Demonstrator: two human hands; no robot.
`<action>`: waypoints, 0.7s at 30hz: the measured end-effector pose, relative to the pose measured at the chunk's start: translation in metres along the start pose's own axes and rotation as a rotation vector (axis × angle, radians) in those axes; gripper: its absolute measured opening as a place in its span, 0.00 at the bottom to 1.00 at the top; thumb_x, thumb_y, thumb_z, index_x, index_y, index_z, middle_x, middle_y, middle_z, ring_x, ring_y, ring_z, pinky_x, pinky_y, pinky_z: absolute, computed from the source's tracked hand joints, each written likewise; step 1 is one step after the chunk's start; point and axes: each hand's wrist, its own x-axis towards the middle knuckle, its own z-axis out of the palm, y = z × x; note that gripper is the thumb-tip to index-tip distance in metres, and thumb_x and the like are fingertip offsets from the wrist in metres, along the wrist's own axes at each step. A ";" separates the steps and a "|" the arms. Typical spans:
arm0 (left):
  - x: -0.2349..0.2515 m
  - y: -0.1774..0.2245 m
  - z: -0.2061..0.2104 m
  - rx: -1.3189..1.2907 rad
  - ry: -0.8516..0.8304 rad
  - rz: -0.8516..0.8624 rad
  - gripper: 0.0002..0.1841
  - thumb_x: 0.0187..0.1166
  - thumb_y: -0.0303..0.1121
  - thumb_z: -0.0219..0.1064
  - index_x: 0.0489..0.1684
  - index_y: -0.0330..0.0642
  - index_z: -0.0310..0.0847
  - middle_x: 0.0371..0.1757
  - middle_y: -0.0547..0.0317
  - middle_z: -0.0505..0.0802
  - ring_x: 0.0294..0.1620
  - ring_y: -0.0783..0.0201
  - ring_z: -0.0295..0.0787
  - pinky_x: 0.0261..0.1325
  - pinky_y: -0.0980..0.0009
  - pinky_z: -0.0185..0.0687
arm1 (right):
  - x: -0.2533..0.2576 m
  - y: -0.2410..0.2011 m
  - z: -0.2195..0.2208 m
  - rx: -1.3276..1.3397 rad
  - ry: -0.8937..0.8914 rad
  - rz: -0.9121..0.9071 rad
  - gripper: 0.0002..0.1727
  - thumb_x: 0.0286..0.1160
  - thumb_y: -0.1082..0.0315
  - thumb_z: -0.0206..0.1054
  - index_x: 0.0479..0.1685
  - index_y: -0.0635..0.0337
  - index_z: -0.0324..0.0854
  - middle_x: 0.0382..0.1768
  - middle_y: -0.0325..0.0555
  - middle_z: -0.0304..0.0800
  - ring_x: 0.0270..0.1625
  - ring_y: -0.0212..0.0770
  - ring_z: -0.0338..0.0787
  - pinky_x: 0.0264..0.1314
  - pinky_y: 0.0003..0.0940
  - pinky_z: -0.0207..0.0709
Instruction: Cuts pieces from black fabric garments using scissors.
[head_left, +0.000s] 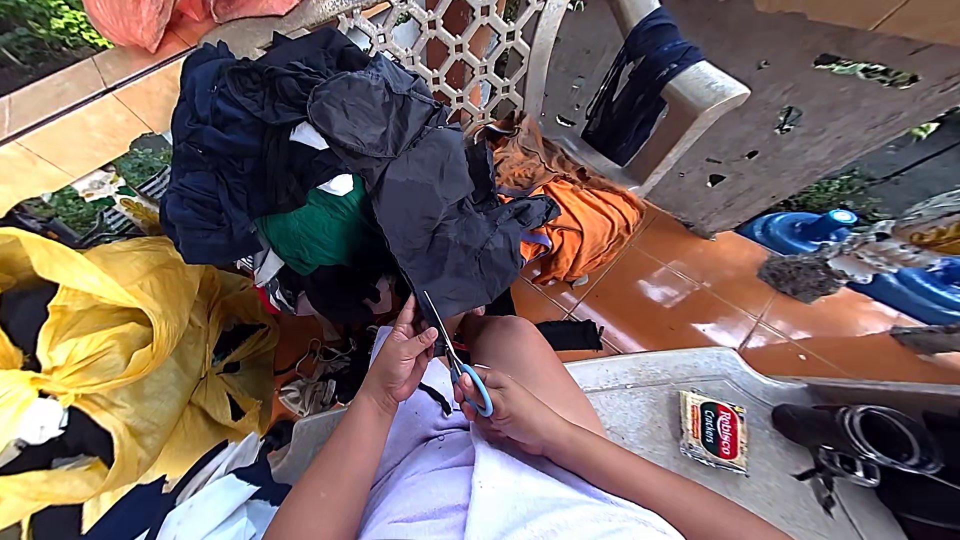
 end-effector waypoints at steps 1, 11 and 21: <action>-0.001 0.000 0.000 0.022 -0.010 -0.003 0.47 0.77 0.17 0.59 0.93 0.49 0.28 0.72 0.58 0.81 0.64 0.64 0.86 0.66 0.65 0.84 | 0.001 -0.001 0.001 0.008 0.003 0.007 0.12 0.88 0.59 0.53 0.37 0.52 0.76 0.19 0.27 0.77 0.12 0.18 0.64 0.14 0.13 0.58; -0.004 0.002 -0.003 0.049 -0.028 -0.012 0.51 0.75 0.17 0.61 0.93 0.48 0.23 0.70 0.60 0.82 0.63 0.67 0.87 0.66 0.69 0.83 | 0.009 -0.001 0.004 0.036 0.012 -0.007 0.12 0.87 0.59 0.54 0.36 0.51 0.76 0.18 0.27 0.77 0.12 0.18 0.64 0.14 0.12 0.57; -0.006 -0.001 -0.008 0.085 -0.111 -0.031 0.52 0.73 0.17 0.63 0.93 0.45 0.22 0.66 0.61 0.85 0.60 0.67 0.89 0.68 0.67 0.83 | 0.019 -0.002 0.003 0.084 0.017 -0.009 0.14 0.89 0.58 0.50 0.37 0.53 0.76 0.19 0.28 0.78 0.11 0.18 0.63 0.13 0.12 0.56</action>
